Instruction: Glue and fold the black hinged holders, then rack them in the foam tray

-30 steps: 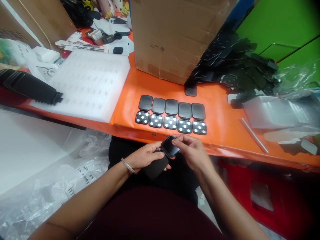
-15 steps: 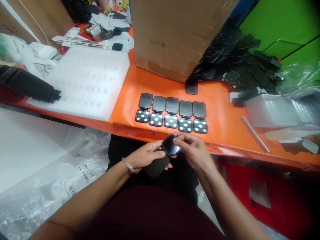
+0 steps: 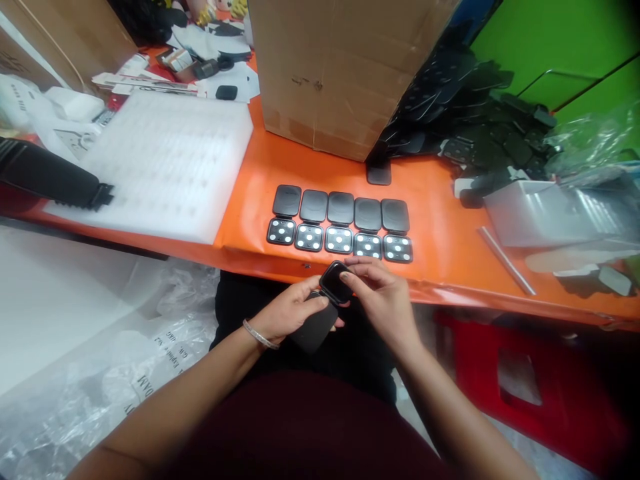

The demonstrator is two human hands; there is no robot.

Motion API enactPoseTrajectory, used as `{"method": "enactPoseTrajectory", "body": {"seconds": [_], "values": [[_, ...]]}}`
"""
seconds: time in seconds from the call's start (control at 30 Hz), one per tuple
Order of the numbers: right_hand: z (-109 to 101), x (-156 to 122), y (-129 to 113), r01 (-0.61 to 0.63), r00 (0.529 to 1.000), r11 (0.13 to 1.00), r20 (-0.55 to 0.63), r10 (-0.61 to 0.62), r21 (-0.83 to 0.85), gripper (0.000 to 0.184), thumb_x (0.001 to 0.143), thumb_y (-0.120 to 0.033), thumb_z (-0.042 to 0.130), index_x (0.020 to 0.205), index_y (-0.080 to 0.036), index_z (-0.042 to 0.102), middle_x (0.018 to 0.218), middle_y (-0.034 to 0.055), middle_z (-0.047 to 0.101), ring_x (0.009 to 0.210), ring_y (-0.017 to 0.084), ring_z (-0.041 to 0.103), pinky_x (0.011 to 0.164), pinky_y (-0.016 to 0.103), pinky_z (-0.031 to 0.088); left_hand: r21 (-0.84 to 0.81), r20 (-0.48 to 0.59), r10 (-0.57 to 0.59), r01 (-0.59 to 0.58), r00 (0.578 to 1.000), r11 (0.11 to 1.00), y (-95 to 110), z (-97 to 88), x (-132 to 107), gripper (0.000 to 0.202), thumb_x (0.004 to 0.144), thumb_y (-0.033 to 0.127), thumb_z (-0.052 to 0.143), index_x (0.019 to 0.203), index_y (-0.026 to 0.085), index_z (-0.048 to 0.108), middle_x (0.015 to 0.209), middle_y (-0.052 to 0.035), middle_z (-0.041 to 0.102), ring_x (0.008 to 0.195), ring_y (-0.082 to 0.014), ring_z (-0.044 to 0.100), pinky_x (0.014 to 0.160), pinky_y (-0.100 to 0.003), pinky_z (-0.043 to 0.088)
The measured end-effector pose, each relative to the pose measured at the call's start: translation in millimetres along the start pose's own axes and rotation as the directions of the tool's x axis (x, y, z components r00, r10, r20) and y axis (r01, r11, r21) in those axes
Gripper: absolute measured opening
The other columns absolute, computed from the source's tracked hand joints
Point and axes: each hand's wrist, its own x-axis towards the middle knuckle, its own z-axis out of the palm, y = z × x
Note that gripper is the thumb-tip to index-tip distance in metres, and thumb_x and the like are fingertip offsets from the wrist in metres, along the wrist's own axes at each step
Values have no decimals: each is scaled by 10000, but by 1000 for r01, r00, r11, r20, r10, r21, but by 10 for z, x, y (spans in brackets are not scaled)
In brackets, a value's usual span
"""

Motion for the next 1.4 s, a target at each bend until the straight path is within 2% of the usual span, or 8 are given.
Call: {"method": "enactPoseTrajectory", "body": {"seconds": [0.1,0.2,0.43,0.53,0.83,1.13,1.27,1.4], "values": [[19,-35,-1,200,975,955,-53,-216,-219,113,830,-274,628,864,-217,719,895,55,598,887,202,577,806,366,470,-11,-8,12,-12,1000,1000,-3,-11,-7,403,843,323,622,1199,159,526,987,-115,671,812,-224,690,668,-286,537],[35,-67,20,301,938,878,-53,-343,-372,187,873,-252,566,980,-239,719,848,50,550,836,200,544,753,375,469,-9,-13,25,-25,1000,1000,-5,-16,-13,431,847,335,621,1227,161,514,857,-95,686,807,-232,690,666,-287,534],[77,-70,99,384,877,779,-70,-476,-496,262,890,-234,551,1118,-249,679,860,52,526,841,202,516,767,391,453,-16,-18,29,-29,999,999,28,-1,-10,479,861,325,611,1296,180,474,824,-80,689,792,-213,688,650,-258,528],[86,-62,112,410,855,746,-63,-514,-526,263,887,-214,558,1124,-227,673,870,56,520,851,203,506,782,395,439,-31,-26,44,-44,999,999,48,12,-11,486,861,308,613,1309,187,470,931,-87,682,796,-201,689,679,-270,538],[105,-59,68,405,839,696,-62,-541,-593,265,893,-212,543,1127,-240,663,883,66,537,863,216,498,780,415,422,20,-8,99,-99,995,995,64,0,-35,507,884,319,586,1356,209,436,1043,-92,661,819,-192,686,749,-295,543],[127,-84,8,390,848,717,-77,-524,-578,316,897,-200,534,1205,-238,596,874,63,556,841,219,514,763,410,454,38,-4,126,-126,992,991,2,-27,-48,522,880,354,589,1363,234,431,1115,-98,633,823,-192,682,753,-318,548],[147,-100,-4,356,847,691,-94,-523,-629,336,899,-215,532,1234,-196,545,921,86,564,885,240,507,787,429,452,24,-10,129,-129,992,991,15,8,-43,530,882,347,586,1370,219,425,977,-83,671,810,-203,677,735,-320,544],[161,-102,12,306,875,743,-133,-466,-595,334,908,-228,514,1240,-192,511,1012,108,536,955,246,511,823,446,463,-8,-14,143,-143,990,990,6,42,-24,510,885,316,587,1360,203,438,946,-74,672,824,-199,668,755,-313,530]]}}
